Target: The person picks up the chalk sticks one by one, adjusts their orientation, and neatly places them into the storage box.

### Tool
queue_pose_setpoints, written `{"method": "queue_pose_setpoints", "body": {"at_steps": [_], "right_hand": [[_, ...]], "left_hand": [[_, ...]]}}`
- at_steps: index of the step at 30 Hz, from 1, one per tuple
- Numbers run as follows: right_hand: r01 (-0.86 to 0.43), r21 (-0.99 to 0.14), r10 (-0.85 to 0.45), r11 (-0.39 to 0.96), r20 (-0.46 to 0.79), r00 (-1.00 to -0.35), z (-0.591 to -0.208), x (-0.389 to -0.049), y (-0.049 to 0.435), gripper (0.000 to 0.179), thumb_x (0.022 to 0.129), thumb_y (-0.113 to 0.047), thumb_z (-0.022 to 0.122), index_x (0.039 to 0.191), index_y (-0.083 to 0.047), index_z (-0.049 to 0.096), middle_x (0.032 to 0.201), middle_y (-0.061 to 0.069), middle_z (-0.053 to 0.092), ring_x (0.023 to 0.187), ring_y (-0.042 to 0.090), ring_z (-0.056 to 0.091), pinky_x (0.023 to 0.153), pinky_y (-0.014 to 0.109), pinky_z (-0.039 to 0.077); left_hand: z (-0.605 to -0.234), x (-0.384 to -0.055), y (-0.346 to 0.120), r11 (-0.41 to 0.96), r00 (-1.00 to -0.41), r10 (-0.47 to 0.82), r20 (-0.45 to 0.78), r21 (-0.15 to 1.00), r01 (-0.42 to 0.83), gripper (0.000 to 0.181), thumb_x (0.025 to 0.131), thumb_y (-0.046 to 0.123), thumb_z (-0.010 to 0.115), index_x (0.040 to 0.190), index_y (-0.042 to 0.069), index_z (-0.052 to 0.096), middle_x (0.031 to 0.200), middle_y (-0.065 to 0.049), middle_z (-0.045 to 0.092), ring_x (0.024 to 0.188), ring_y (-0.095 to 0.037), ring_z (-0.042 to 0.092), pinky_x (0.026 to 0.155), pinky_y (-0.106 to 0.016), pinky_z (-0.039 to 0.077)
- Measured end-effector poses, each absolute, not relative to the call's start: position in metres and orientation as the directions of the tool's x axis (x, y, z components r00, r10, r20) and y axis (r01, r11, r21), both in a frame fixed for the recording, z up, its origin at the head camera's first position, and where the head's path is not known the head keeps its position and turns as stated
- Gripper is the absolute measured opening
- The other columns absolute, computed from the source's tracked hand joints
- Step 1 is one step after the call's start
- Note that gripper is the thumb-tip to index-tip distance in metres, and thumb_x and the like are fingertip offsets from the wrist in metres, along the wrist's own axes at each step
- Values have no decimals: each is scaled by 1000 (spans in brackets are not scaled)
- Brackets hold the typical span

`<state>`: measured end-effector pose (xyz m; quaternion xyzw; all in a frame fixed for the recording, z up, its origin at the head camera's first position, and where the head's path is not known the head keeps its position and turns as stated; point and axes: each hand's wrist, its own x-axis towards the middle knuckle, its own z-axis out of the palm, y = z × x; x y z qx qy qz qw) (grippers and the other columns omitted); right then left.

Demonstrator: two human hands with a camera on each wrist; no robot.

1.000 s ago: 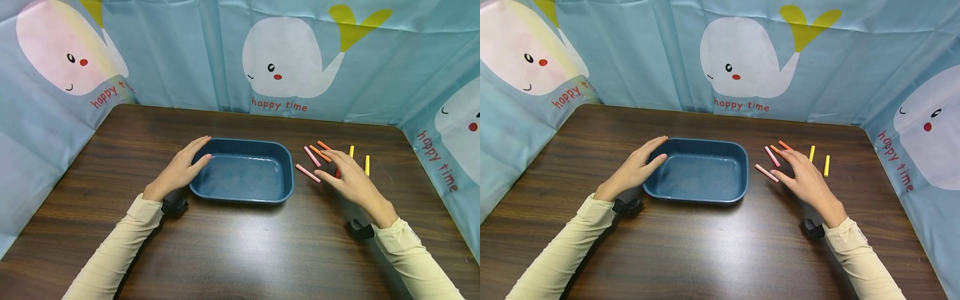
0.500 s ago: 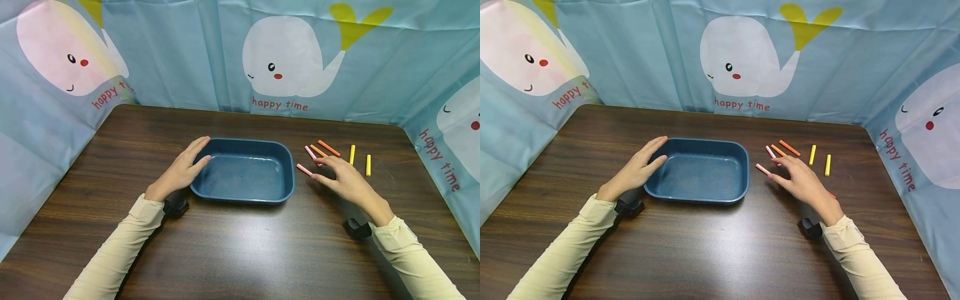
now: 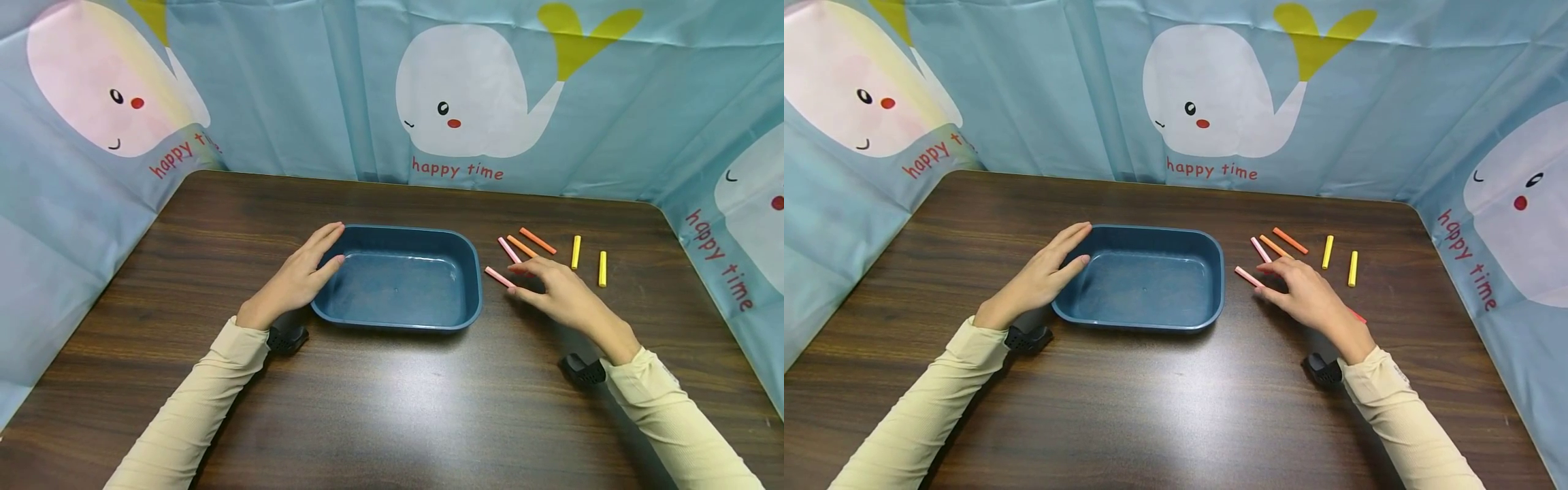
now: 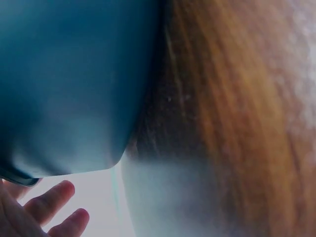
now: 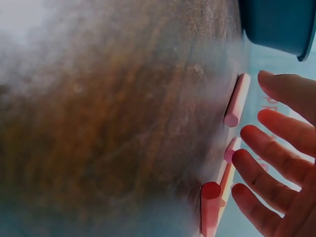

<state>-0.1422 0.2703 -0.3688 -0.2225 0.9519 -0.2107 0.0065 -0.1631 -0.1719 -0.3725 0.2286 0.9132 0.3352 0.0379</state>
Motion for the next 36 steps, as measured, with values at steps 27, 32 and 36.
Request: {"method": "queue_pose_setpoints", "body": {"at_steps": [27, 32, 36], "right_hand": [[-426, -328, -443, 843, 24, -896, -372, -153, 260, 20, 91, -20, 72, 105, -6, 74, 84, 1, 69, 75, 12, 59, 63, 31, 46], [-404, -295, -419, 866, 13, -908, -371, -154, 257, 18, 90, -20, 72, 103, -7, 75, 82, 1, 69, 73, 13, 60, 61, 32, 45], [-396, -297, -411, 869, 15, -912, -369, -153, 256, 16, 90, -17, 72, 102, -7, 74, 80, -1, 68, 72, 12, 58, 61, 31, 44]], "left_hand": [[-372, -163, -172, 678, -891, 443, 95, 615, 403, 61, 106, 28, 44, 159, 9, 19, 165, -13, 18, 153, -31, 20, 121, -56, 23], [-372, -163, -172, 678, -890, 446, 99, 612, 408, 61, 106, 28, 45, 159, 8, 20, 165, -13, 19, 153, -31, 20, 121, -56, 22], [-372, -162, -172, 678, -889, 447, 100, 611, 409, 61, 106, 28, 45, 158, 7, 21, 165, -13, 19, 153, -31, 20, 121, -56, 22]]}}
